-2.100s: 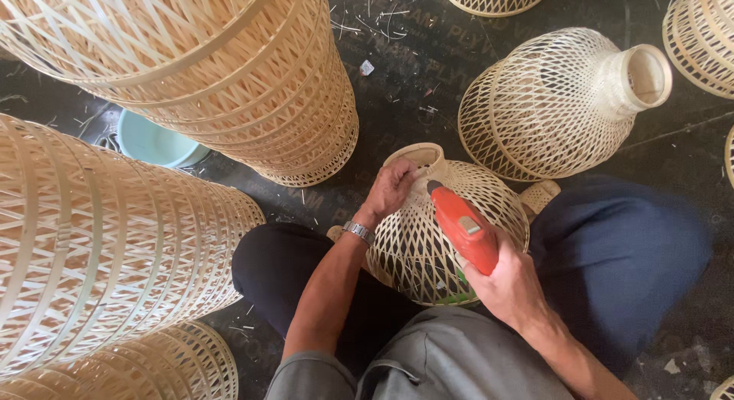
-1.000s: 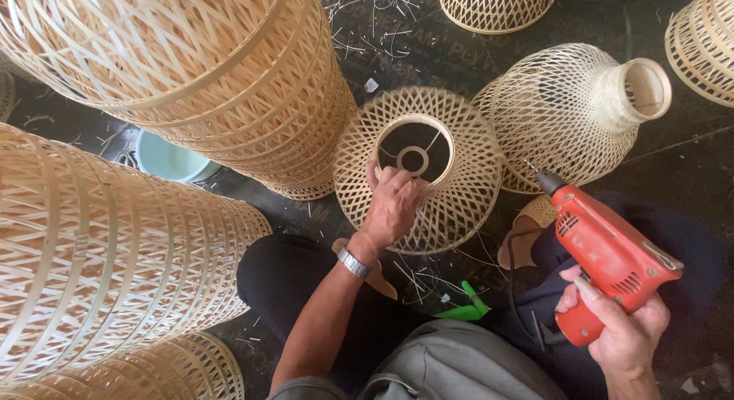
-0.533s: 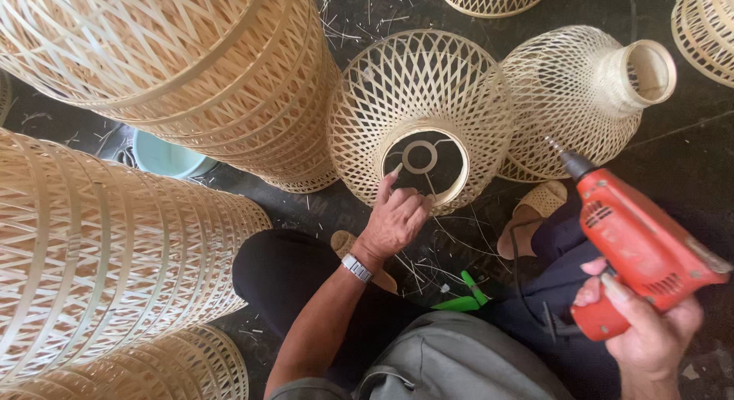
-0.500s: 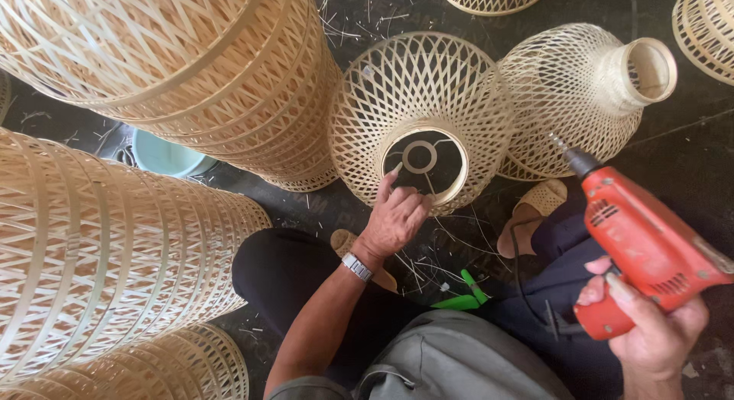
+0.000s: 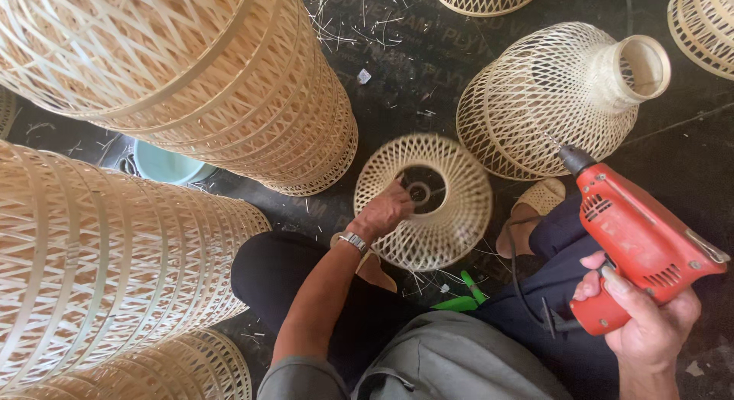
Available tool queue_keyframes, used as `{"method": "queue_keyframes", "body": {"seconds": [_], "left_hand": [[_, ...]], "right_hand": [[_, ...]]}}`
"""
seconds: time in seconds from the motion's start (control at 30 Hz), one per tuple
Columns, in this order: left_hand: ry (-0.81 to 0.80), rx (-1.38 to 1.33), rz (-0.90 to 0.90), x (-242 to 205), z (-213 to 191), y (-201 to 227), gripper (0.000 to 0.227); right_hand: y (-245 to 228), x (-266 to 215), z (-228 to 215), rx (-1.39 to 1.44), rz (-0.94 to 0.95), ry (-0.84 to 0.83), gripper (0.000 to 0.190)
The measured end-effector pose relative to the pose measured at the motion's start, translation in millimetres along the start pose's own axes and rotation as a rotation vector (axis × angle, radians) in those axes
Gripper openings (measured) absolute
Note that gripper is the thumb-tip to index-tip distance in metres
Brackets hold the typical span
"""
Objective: The person uses a glue gun to attach circular bamboo frames into woven bamboo structures and uses a drill to secure parts. They handle several woven bamboo pieces while sitting on a workshop floor.
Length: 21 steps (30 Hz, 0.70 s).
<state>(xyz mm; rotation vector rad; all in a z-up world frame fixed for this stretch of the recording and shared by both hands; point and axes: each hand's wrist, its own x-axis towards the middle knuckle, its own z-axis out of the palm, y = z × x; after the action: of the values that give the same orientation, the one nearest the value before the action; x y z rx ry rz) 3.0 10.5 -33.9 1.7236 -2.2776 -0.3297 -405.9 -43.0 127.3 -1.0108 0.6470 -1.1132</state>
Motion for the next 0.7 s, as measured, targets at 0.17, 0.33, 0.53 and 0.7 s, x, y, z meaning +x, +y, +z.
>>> {"method": "queue_keyframes", "body": {"seconds": [0.17, 0.33, 0.53, 0.7], "left_hand": [[-0.636, 0.054, -0.445, 34.1, -24.0, 24.7, 0.061], [-0.443, -0.193, -0.615, 75.5, 3.5, 42.9, 0.068], [-0.048, -0.233, -0.615, 79.9, 100.1, 7.5, 0.033], [0.137, -0.221, -0.526, 48.5, 59.7, -21.7, 0.017]], "right_hand": [[-0.7, 2.1, 3.6, -0.019, 0.009, -0.002, 0.033], [-0.5, 1.8, 16.0, -0.138, 0.004, 0.006, 0.038], [-2.0, 5.8, 18.6, -0.181, -0.009, -0.042, 0.040], [4.2, 5.9, 14.0, -0.186, 0.097, -0.087, 0.043]]}}
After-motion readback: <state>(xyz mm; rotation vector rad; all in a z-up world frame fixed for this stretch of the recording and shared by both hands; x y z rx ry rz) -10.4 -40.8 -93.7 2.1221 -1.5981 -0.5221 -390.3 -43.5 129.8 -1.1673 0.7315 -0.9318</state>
